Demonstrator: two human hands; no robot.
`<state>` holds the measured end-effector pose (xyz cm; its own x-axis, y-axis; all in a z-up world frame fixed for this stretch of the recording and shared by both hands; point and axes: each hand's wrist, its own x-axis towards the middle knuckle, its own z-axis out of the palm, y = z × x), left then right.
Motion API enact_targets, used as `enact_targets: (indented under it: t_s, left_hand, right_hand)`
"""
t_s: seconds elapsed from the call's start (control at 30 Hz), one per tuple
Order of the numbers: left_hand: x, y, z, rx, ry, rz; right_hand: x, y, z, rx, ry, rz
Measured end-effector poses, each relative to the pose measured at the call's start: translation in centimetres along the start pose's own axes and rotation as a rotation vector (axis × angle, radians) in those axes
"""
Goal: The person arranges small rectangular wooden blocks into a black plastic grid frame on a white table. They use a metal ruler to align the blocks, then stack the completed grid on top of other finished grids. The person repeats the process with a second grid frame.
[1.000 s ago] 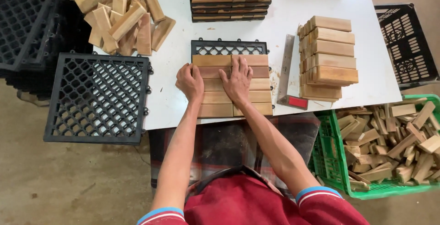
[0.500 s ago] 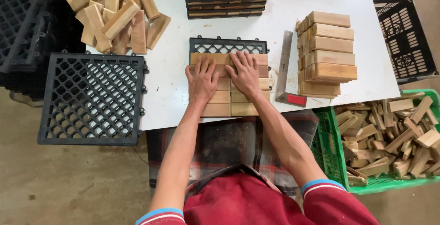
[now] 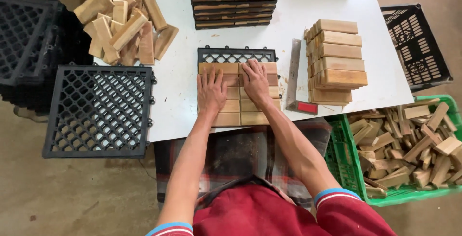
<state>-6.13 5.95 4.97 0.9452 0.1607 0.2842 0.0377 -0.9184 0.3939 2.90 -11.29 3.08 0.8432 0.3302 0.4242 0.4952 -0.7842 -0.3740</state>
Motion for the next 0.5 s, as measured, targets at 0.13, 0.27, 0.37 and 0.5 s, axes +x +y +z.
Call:
enact_targets:
  t_s: [0.13,0.27,0.37,0.5]
  left_hand:
    - [0.3,-0.8,0.9,0.012,-0.01,0.071]
    - [0.9,-1.7,2.4,0.072,0.001,0.121]
    - [1.5,-2.8,7.4,0.147,-0.005,0.133]
    - [3.0,3.5,7.8,0.091,-0.101,0.258]
  right_hand:
    - [-0.6,1.4,-2.2,0.093,-0.157,0.052]
    - [-4.6,3.3,-6.3,-0.098,-0.028,-0.106]
    - [-8.8,7.5,-10.5,-0.215,0.169,-0.14]
    - [-9.6,15.1,-16.5,-0.378,0.613,0.058]
